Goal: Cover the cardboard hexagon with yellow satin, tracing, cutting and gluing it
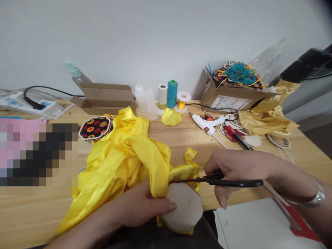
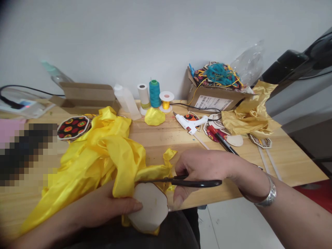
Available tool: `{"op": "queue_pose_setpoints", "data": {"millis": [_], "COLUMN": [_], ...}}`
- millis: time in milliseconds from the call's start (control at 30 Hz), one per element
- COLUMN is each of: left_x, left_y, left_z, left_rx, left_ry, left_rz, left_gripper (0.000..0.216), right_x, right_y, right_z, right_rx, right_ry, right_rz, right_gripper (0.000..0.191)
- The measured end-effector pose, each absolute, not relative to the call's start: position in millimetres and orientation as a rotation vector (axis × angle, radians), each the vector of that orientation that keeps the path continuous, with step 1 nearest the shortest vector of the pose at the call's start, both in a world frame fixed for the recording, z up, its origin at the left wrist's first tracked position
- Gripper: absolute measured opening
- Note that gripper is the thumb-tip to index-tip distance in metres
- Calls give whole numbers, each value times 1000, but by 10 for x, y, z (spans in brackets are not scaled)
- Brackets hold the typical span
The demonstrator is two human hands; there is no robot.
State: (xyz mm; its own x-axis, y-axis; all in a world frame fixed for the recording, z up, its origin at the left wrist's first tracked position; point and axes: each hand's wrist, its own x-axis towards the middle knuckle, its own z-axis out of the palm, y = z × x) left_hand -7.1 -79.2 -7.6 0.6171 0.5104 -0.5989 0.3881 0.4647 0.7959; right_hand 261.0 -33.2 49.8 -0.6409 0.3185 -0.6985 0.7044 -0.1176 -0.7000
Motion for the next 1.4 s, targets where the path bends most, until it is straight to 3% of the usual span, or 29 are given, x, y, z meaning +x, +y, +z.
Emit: {"op": "queue_pose_setpoints", "data": {"millis": [567, 833, 1033, 1233, 1400], "left_x": [-30, -30, -80, -153, -161], "left_y": [-778, -788, -803, -729, -572], "left_z": [-21, -39, -119, -144, -13], "left_rx": [1290, 1234, 1071, 778, 689], "left_ry": [954, 977, 950, 1042, 938], "left_rz": [-7, 16, 114, 419, 574], "left_gripper": [33, 24, 28, 44, 41], "right_x": [2576, 2614, 2884, 2910, 2655], "right_y": [-264, -413, -622, -797, -795], "right_z": [613, 610, 667, 457, 173], "right_rx": [1194, 1272, 1499, 2040, 2093], "right_ry": [1923, 1972, 1961, 1874, 1870], "right_rz": [-1559, -1367, -1083, -462, -385], "right_gripper": [44, 49, 48, 45, 35]}}
